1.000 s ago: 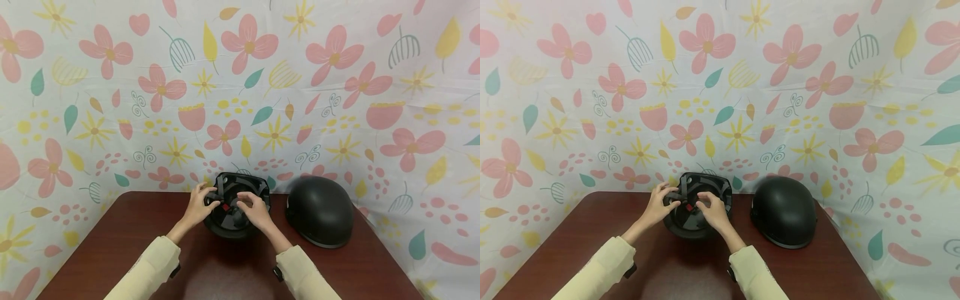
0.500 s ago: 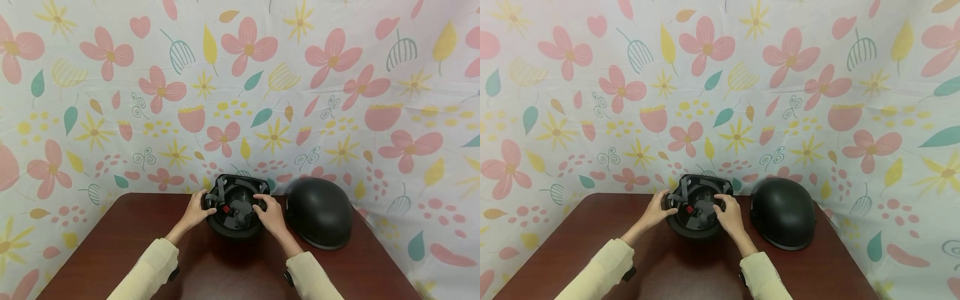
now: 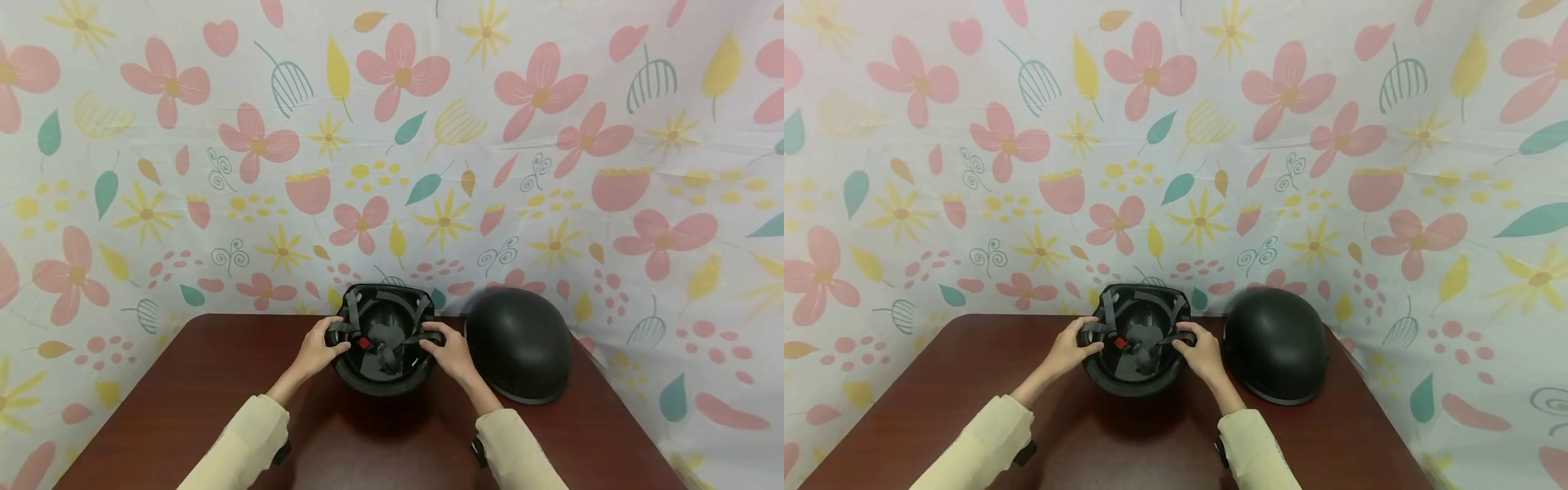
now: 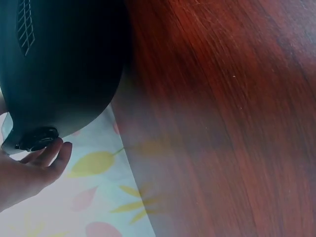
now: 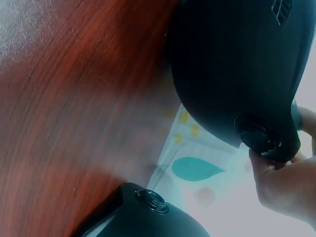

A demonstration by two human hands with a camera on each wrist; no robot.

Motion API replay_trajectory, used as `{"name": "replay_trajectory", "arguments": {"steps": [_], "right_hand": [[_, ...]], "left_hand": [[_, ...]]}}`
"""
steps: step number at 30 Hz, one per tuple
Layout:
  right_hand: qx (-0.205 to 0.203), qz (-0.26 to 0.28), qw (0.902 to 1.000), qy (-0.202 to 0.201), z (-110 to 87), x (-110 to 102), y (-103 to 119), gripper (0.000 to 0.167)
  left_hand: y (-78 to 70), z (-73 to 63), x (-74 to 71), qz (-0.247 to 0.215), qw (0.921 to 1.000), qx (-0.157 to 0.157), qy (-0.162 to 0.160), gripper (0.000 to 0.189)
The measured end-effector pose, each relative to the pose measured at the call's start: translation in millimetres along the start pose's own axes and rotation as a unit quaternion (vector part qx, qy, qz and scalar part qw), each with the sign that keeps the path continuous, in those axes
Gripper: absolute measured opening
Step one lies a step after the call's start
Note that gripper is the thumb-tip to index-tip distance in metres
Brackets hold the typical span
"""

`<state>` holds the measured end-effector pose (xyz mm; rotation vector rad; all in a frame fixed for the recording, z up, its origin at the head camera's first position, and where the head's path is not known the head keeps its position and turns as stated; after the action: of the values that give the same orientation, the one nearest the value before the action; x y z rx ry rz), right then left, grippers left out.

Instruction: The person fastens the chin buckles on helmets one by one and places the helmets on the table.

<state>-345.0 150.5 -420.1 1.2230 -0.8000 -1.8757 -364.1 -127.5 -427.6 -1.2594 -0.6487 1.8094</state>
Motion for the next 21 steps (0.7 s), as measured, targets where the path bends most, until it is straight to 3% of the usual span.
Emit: {"name": "replay_trajectory", "arguments": {"steps": [9, 13, 17, 21], "right_hand": [[0.013, 0.012, 0.9998, -0.001, 3.6, 1, -3, 0.037], [0.038, 0.025, 0.9990, 0.006, 3.3, 5, -8, 0.038], [0.062, 0.048, 0.9969, 0.011, 1.6, 7, -14, 0.040], [0.068, 0.058, 0.9958, 0.018, 0.4, 10, -18, 0.042]], "left_hand": [[-1.7, -1.5, -5.0, -0.038, 0.9991, -0.017, 0.004, 0.053], [-2.4, 1.2, -7.6, -0.051, 0.9983, -0.026, 0.001, 0.063], [-1.5, 3.6, -8.5, -0.059, 0.9971, -0.046, 0.005, 0.076], [1.7, 1.7, -9.4, -0.058, 0.9956, -0.073, 0.015, 0.077]]}}
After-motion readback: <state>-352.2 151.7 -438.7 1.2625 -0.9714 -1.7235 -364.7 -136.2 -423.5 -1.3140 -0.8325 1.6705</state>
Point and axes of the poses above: each hand's wrist, its own z-axis towards the middle knuckle, its own x-axis out of the palm, y = z × x, the point moved 5 cm from there along z, towards the middle knuckle, and after that the axes turned 9 degrees about -y, right-handed, at the moved point
